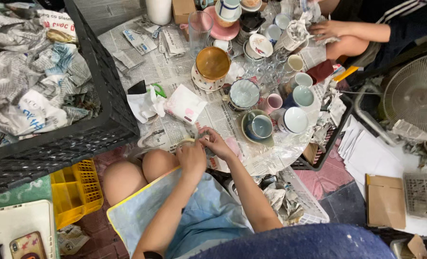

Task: The person wraps small ceramic cups and bowls in newspaper and secures them with tape. They handle items one at a time, folding the paper around each piece and taping it shut before placing the wrapped items into a black crate.

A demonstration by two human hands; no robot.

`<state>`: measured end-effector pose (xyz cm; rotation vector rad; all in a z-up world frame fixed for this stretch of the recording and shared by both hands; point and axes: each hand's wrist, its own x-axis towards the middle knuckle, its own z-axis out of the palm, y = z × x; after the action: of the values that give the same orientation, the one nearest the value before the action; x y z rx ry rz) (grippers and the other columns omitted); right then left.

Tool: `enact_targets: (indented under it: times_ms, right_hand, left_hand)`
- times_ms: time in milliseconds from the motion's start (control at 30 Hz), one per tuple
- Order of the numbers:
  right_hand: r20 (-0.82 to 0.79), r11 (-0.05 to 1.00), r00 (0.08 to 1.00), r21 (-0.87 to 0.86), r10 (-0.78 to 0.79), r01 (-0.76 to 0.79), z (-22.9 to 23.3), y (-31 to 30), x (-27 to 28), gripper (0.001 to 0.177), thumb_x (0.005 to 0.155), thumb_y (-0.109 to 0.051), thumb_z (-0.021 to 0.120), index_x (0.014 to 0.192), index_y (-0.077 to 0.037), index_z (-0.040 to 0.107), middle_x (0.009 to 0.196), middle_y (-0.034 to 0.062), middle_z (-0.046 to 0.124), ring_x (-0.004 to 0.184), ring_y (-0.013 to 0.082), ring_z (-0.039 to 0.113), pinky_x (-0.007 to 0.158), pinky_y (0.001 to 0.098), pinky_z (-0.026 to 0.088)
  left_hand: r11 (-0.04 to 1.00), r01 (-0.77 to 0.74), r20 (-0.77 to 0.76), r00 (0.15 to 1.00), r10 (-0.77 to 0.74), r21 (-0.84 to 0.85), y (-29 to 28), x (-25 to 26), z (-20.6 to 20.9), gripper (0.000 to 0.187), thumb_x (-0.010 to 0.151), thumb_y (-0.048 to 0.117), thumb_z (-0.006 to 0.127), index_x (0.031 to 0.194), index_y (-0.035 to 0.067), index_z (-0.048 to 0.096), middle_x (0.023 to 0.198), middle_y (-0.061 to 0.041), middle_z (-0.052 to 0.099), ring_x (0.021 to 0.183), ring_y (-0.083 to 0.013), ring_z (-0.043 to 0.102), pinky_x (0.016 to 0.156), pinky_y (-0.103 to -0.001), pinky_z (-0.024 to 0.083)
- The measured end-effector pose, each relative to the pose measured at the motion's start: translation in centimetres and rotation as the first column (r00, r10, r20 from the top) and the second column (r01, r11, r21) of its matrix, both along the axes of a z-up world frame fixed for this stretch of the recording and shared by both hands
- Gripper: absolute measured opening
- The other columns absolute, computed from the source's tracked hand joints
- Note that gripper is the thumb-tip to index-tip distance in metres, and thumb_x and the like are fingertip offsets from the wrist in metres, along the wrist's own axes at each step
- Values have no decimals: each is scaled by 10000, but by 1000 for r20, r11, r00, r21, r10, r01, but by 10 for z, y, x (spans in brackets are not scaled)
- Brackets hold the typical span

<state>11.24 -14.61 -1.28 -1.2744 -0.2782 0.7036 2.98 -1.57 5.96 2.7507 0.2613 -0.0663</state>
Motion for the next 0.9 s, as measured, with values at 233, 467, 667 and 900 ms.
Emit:
enact_targets:
  times_ms: [233, 467, 667, 900]
  right_hand:
    - [50, 996, 995, 14, 83, -84, -2, -7, 13, 378, 937, 33, 593, 1296, -66, 522, 1021, -29, 650, 963, 56, 616, 874, 231, 508]
    - [83, 999, 996, 28, -30, 28, -29, -5, 10, 273, 1001, 2, 643, 1257, -36, 556, 892, 25, 676, 821, 90, 653, 753, 260, 536]
    - [119, 976, 968, 22, -220, 219, -44, 8, 9, 248, 975, -3, 691, 1218, 30, 654, 1075, 70, 754, 944, 124, 718, 856, 277, 581]
    - [63, 961, 961, 82, -270, 265, -46, 6, 6, 143, 967, -11, 707, 1083, -38, 628, 962, 25, 705, 840, 103, 637, 768, 262, 529]
  left_hand:
    - [951, 231, 32, 973, -230, -203, 26, 35, -4, 476, 955, 242, 589, 1400, 90, 511, 1102, -193, 685, 1017, -383, 644, 942, -585, 373]
    - [989, 149, 278, 950, -140, -12, 22, 20, -24, 513, 865, 231, 666, 1352, 105, 562, 1189, -137, 637, 1143, -308, 591, 968, -534, 357]
    - [991, 132, 434, 891, -133, 33, 36, 30, -34, 492, 896, 103, 654, 1384, 150, 617, 1191, -80, 598, 1166, -253, 575, 1042, -497, 371]
    - [991, 86, 385, 922, -41, -101, 36, 30, -45, 308, 926, 178, 679, 1230, 207, 722, 1064, -105, 619, 1021, -310, 635, 1110, -562, 359]
